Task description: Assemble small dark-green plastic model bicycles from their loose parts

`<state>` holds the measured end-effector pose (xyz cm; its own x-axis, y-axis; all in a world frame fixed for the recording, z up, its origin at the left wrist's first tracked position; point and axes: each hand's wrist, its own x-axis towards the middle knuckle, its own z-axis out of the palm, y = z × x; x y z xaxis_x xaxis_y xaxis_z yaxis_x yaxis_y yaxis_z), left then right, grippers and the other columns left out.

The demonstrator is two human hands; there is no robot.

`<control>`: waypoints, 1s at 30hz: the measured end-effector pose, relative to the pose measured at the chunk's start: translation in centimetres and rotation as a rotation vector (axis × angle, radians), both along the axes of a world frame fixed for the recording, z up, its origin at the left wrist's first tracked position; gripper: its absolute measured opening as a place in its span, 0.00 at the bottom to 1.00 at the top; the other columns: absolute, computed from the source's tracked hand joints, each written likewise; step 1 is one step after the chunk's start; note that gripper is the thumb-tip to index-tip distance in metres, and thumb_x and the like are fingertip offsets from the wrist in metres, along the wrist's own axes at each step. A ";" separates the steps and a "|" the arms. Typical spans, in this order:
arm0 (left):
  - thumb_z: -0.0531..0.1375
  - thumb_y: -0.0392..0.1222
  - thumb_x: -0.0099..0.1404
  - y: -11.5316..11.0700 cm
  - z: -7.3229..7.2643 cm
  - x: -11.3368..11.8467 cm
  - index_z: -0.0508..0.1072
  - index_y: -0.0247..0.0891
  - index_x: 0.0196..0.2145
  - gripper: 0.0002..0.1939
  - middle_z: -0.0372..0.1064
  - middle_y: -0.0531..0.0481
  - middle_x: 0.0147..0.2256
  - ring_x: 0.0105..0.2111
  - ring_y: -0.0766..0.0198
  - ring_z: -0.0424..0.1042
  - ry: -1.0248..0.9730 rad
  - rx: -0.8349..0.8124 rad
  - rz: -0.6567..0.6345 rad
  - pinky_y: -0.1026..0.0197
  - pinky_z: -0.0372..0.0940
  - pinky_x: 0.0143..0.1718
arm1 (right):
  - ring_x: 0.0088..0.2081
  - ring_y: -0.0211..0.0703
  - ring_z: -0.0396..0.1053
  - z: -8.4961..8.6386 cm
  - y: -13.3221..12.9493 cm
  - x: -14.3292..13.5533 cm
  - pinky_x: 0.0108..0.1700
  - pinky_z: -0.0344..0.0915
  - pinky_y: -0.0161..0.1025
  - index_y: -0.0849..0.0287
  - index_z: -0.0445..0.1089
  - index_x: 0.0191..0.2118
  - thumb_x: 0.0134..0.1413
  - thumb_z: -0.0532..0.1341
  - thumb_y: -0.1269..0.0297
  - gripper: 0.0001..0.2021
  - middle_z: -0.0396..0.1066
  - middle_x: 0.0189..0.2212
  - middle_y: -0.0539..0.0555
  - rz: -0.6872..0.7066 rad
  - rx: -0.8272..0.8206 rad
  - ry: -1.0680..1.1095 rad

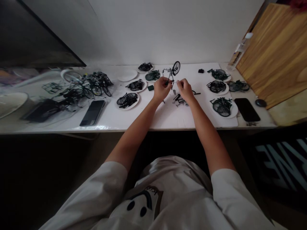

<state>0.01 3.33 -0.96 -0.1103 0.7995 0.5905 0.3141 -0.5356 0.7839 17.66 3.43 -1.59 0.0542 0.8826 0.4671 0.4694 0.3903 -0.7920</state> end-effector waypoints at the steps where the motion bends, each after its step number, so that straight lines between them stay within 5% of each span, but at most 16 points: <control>1: 0.66 0.30 0.63 -0.1 0.1 0.0 0.75 0.40 0.37 0.07 0.81 0.48 0.35 0.30 0.65 0.75 -0.008 -0.006 0.021 0.62 0.68 0.38 | 0.40 0.48 0.72 -0.1 0.0 -0.1 0.51 0.69 0.46 0.51 0.65 0.38 0.66 0.60 0.27 0.29 0.73 0.34 0.51 -0.002 0.004 0.008; 14: 0.70 0.29 0.61 0.5 0.0 -0.4 0.72 0.41 0.33 0.11 0.69 0.57 0.23 0.22 0.69 0.64 -0.136 -0.079 -0.002 0.64 0.58 0.28 | 0.39 0.46 0.70 -0.1 0.3 0.3 0.46 0.68 0.45 0.51 0.65 0.38 0.66 0.64 0.32 0.26 0.72 0.34 0.52 0.071 0.106 -0.012; 30: 0.73 0.40 0.65 0.5 0.0 -0.3 0.70 0.41 0.35 0.14 0.71 0.55 0.24 0.20 0.72 0.62 -0.142 -0.089 -0.119 0.66 0.53 0.24 | 0.30 0.45 0.65 0.8 -0.3 0.4 0.40 0.63 0.45 0.49 0.59 0.31 0.66 0.50 0.19 0.35 0.68 0.26 0.50 0.032 0.086 -0.090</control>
